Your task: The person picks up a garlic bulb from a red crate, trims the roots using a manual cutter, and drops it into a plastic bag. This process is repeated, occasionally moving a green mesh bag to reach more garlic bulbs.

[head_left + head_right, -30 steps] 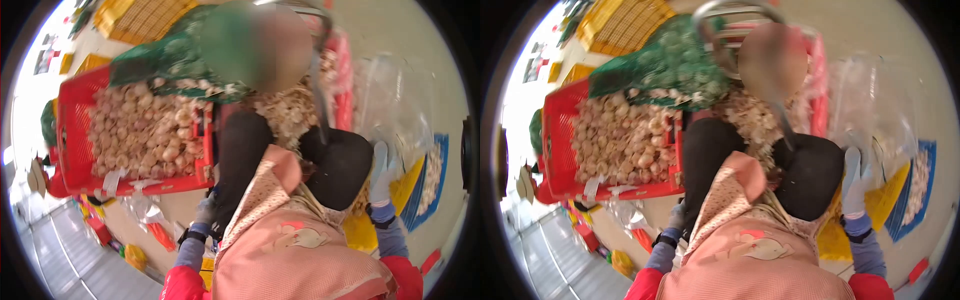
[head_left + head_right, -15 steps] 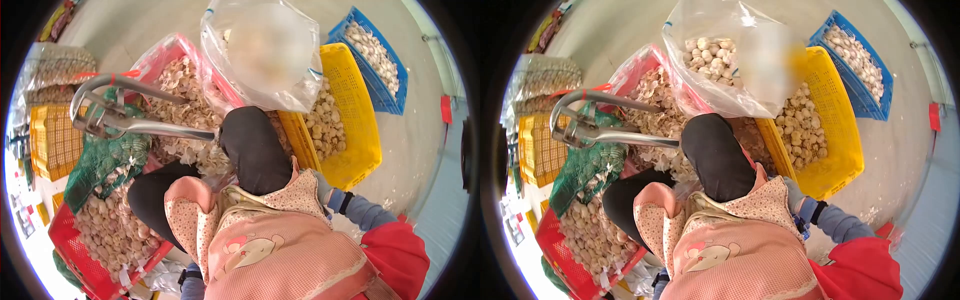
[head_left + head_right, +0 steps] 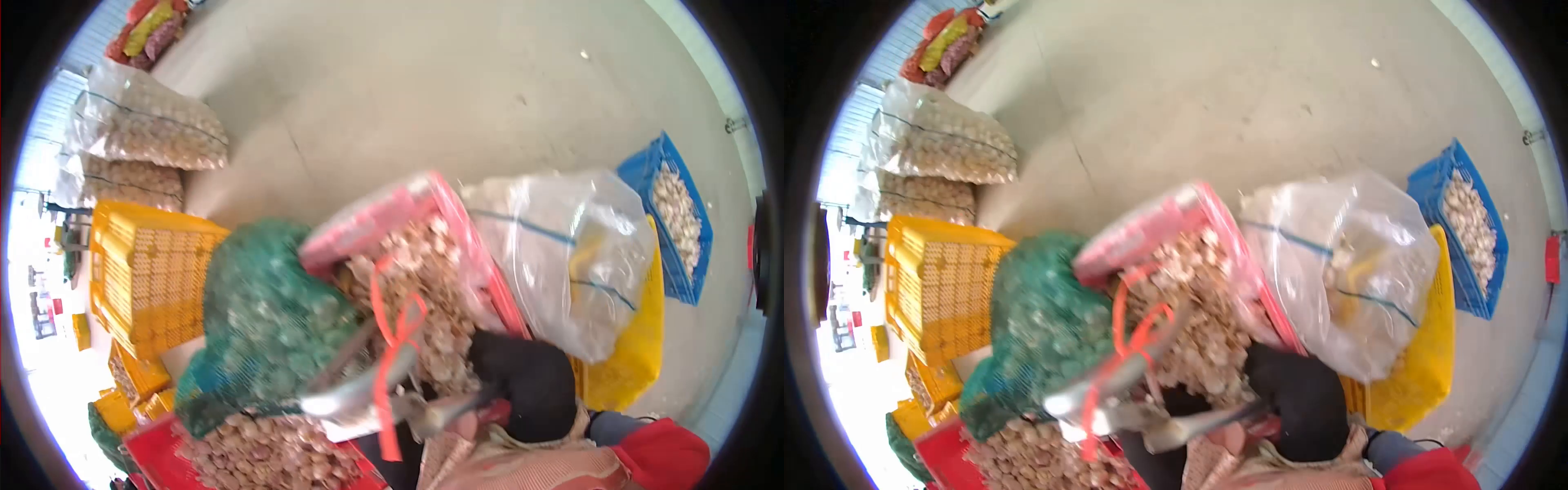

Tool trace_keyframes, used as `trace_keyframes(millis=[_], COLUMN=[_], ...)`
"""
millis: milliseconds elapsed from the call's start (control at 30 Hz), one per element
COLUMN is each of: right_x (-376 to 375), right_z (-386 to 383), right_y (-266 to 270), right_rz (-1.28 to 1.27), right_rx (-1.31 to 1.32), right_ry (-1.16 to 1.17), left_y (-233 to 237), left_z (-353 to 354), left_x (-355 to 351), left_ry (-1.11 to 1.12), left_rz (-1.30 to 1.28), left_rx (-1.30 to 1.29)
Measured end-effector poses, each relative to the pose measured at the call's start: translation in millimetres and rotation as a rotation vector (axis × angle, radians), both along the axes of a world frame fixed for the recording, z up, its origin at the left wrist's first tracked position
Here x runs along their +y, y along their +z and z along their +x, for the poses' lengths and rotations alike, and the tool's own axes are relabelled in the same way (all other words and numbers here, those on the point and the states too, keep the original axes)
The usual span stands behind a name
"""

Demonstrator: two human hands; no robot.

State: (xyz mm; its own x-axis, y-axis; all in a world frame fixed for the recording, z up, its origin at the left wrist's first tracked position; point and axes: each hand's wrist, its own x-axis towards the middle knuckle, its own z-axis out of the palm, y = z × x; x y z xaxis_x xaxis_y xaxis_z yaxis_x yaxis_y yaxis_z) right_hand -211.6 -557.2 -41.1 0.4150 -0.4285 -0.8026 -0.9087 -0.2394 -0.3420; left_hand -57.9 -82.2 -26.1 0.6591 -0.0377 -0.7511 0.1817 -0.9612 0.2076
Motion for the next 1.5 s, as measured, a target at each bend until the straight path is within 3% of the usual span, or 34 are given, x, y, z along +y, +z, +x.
trace_keyframes(millis=[300,700,867,933,967,1000,1067,1167,1233,1333,1500], right_x=[1.2,-7.2,-26.7,-35.8,-39.8,-44.0,-46.2,-35.1,-31.0,-18.9,1.1], right_z=[15.8,-47.5,-61.9,-66.3,-67.7,-66.8,-59.1,-31.0,-14.4,-0.6,14.4], right_y=[-10.1,-13.2,-8.5,-3.6,0.5,6.1,21.5,59.9,85.6,120.5,183.5], right_rz=[-0.014,-0.096,-0.136,-0.165,-0.193,-0.249,-0.394,-0.630,-0.632,-0.661,-0.650], right_rx=[0.035,-0.112,-0.131,-0.134,-0.143,-0.171,-0.300,-0.663,-0.872,-0.988,-1.157], right_ry=[0.031,0.223,0.312,0.369,0.398,0.422,0.360,0.082,0.027,-0.005,-0.010], left_y=[4.6,30.5,33.2,-109.9,-9.3,96.9,179.3,181.9,195.2,205.5,225.3], left_z=[28.6,-82.7,-141.5,-96.4,-94.7,-85.7,-64.6,-39.9,-28.7,-24.3,-17.6], left_x=[-19.9,2.6,50.0,126.7,82.1,20.8,-17.1,-5.5,-12.4,-20.5,-40.9], left_ry=[0.050,0.038,0.010,0.973,0.603,0.168,0.005,0.104,0.232,0.163,-0.153], left_rz=[-0.034,-0.173,-0.345,-0.677,-0.747,-0.660,-0.703,-0.784,-0.860,-0.870,-0.859], left_rx=[-0.058,-0.233,-0.253,0.393,0.116,-0.287,-0.525,-0.612,-0.572,-0.596,-0.699])
